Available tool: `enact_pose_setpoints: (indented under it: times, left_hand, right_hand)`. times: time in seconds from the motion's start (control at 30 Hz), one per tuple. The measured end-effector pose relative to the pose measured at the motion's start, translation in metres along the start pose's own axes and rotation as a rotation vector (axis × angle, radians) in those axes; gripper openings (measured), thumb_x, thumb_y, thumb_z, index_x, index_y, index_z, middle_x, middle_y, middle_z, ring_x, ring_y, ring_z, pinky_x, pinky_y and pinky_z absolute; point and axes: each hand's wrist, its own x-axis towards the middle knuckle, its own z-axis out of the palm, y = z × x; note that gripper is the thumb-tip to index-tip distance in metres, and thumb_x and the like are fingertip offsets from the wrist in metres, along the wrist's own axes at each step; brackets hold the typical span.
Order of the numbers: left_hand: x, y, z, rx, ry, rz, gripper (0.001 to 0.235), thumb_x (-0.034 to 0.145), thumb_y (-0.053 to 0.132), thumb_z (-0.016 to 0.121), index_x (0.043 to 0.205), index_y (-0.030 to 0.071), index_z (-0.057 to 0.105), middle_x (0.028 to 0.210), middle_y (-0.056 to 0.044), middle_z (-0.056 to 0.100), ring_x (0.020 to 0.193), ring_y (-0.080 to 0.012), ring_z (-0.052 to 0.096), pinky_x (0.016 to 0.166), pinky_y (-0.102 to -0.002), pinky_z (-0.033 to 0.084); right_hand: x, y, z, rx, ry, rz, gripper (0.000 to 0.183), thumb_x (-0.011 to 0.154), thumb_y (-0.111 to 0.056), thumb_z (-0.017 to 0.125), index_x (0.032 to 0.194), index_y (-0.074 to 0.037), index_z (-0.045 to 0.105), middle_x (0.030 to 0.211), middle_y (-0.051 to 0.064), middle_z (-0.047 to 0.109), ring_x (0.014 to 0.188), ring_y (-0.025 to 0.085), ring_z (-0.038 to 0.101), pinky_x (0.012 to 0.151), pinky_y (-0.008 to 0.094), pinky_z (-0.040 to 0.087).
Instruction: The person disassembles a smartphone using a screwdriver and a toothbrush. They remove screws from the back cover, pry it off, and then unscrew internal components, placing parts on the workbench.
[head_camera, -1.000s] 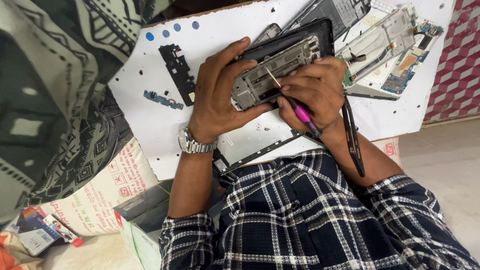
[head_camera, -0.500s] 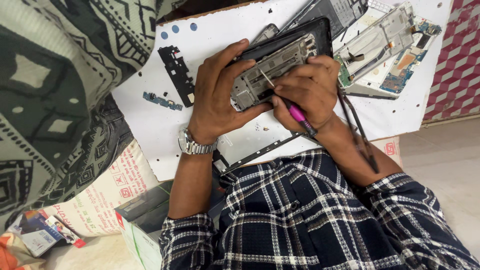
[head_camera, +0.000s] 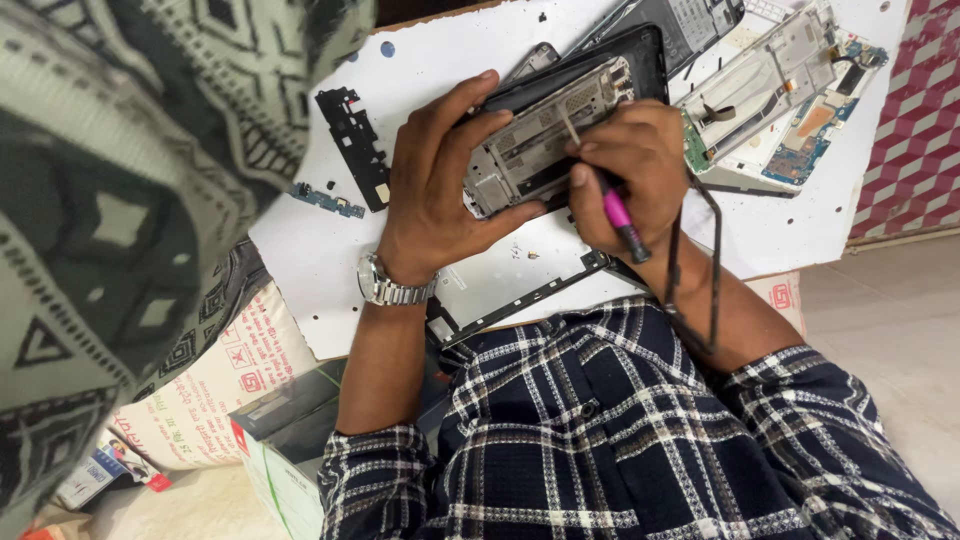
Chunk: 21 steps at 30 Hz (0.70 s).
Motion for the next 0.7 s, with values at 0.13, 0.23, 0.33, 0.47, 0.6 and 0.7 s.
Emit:
enact_pose_setpoints:
  times: [0.13, 0.23, 0.33, 0.47, 0.6, 0.7]
  left_hand:
    - [0.0003, -0.0002, 0.0003, 0.0, 0.003, -0.002, 0.09, 0.075, 0.045, 0.1, 0.142, 0.011, 0.052, 0.16, -0.006, 0.043, 0.143, -0.0271, 0.05, 0.116, -0.043, 0.044]
    - [-0.0003, 0.0001, 0.0022, 0.022, 0.007, 0.011, 0.09, 0.076, 0.047, 0.1, 0.144, 0.012, 0.052, 0.16, -0.006, 0.042, 0.143, -0.0272, 0.049, 0.117, -0.043, 0.044]
    - [-0.0008, 0.0001, 0.0034, 0.029, 0.004, 0.017, 0.089, 0.077, 0.047, 0.1, 0.144, 0.013, 0.052, 0.16, -0.005, 0.042, 0.144, -0.0272, 0.049, 0.118, -0.044, 0.044]
    - [0.0003, 0.0008, 0.0034, 0.014, -0.001, 0.008, 0.088, 0.078, 0.048, 0.099, 0.143, 0.013, 0.053, 0.16, -0.005, 0.043, 0.143, -0.0271, 0.049, 0.118, -0.044, 0.044]
    - [-0.0006, 0.0019, 0.0018, 0.004, -0.006, -0.008, 0.087, 0.078, 0.047, 0.099, 0.143, 0.012, 0.053, 0.16, -0.005, 0.042, 0.143, -0.0276, 0.049, 0.118, -0.044, 0.044]
    - [0.0004, 0.0014, 0.0021, 0.001, 0.002, 0.002, 0.086, 0.078, 0.048, 0.099, 0.142, 0.012, 0.053, 0.16, -0.005, 0.042, 0.143, -0.0274, 0.049, 0.119, -0.044, 0.044]
  right_hand:
    - [-0.0005, 0.0021, -0.0012, -0.001, -0.049, -0.031, 0.017, 0.093, 0.001, 0.069, 0.106, -0.003, 0.058, 0.102, 0.014, 0.071, 0.098, 0.031, 0.06, 0.098, 0.048, 0.045]
    - [-0.0042, 0.0041, 0.0008, 0.019, 0.043, 0.003, 0.016, 0.093, 0.001, 0.067, 0.105, -0.002, 0.057, 0.102, 0.014, 0.071, 0.098, 0.031, 0.059, 0.098, 0.047, 0.045]
    - [-0.008, 0.0051, 0.0025, 0.027, 0.1, 0.046, 0.015, 0.093, 0.001, 0.065, 0.105, -0.002, 0.056, 0.102, 0.014, 0.071, 0.1, 0.031, 0.058, 0.097, 0.046, 0.045]
    - [-0.0098, 0.0065, 0.0004, 0.043, 0.146, -0.006, 0.014, 0.089, -0.003, 0.065, 0.101, -0.003, 0.057, 0.097, 0.014, 0.07, 0.094, 0.029, 0.057, 0.092, 0.043, 0.045]
    - [-0.0098, 0.0073, -0.0018, 0.013, 0.164, -0.044, 0.013, 0.087, -0.009, 0.064, 0.097, -0.005, 0.057, 0.091, 0.012, 0.066, 0.095, 0.028, 0.053, 0.096, 0.046, 0.041]
    - [-0.0086, 0.0088, -0.0037, -0.021, 0.18, 0.005, 0.013, 0.088, -0.009, 0.064, 0.098, -0.004, 0.058, 0.091, 0.013, 0.066, 0.096, 0.029, 0.05, 0.094, 0.043, 0.041]
